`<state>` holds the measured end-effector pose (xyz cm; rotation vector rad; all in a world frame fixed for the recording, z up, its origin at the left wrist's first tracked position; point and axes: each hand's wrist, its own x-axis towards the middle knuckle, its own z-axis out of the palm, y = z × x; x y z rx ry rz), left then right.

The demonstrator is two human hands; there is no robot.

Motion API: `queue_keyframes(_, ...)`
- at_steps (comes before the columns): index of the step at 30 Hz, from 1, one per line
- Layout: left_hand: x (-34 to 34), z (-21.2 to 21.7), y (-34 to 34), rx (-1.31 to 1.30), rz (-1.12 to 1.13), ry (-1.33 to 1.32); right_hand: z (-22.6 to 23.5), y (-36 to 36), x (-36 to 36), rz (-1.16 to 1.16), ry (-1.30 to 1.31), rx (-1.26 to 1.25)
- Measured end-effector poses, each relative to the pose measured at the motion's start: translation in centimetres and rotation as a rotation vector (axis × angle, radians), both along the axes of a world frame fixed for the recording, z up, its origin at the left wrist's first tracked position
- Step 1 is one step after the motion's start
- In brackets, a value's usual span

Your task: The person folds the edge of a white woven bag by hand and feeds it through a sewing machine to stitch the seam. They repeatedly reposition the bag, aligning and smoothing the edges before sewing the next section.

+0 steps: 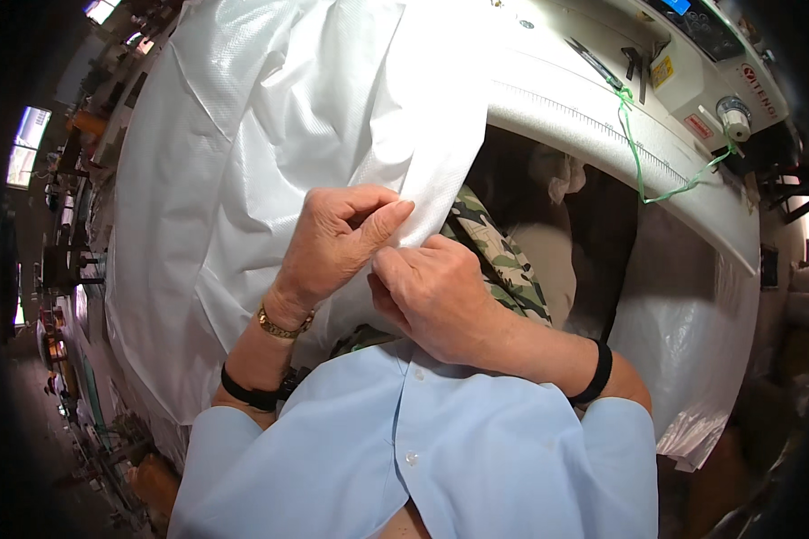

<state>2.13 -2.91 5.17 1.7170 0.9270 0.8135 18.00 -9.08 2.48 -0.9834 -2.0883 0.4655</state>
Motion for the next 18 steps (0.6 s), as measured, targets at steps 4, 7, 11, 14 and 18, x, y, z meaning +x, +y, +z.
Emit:
queue_keyframes(4,-1.1,-1.3,0.2,-0.102,0.019,0.036,-1.3,0.3,-0.6,0.101,-0.065,0.123)
queue_keyframes(7,-2.4,-0.8,0.4,-0.125,0.082,0.071,-1.1,1.4,1.3,0.066,0.061,0.129)
queue_keyframes(11,-3.2,1.1,1.1,0.200,0.232,0.151,-4.4,5.0,1.7,-0.497,0.692,-0.190)
queue_keyframes(14,-4.5,4.8,3.1,0.523,0.206,0.238,-5.0,9.2,-1.9,-0.392,0.474,-0.365)
queue_keyframes(18,-1.5,12.2,4.8,0.916,-0.172,0.535,-3.7,15.8,-7.0,0.397,0.464,-0.245)
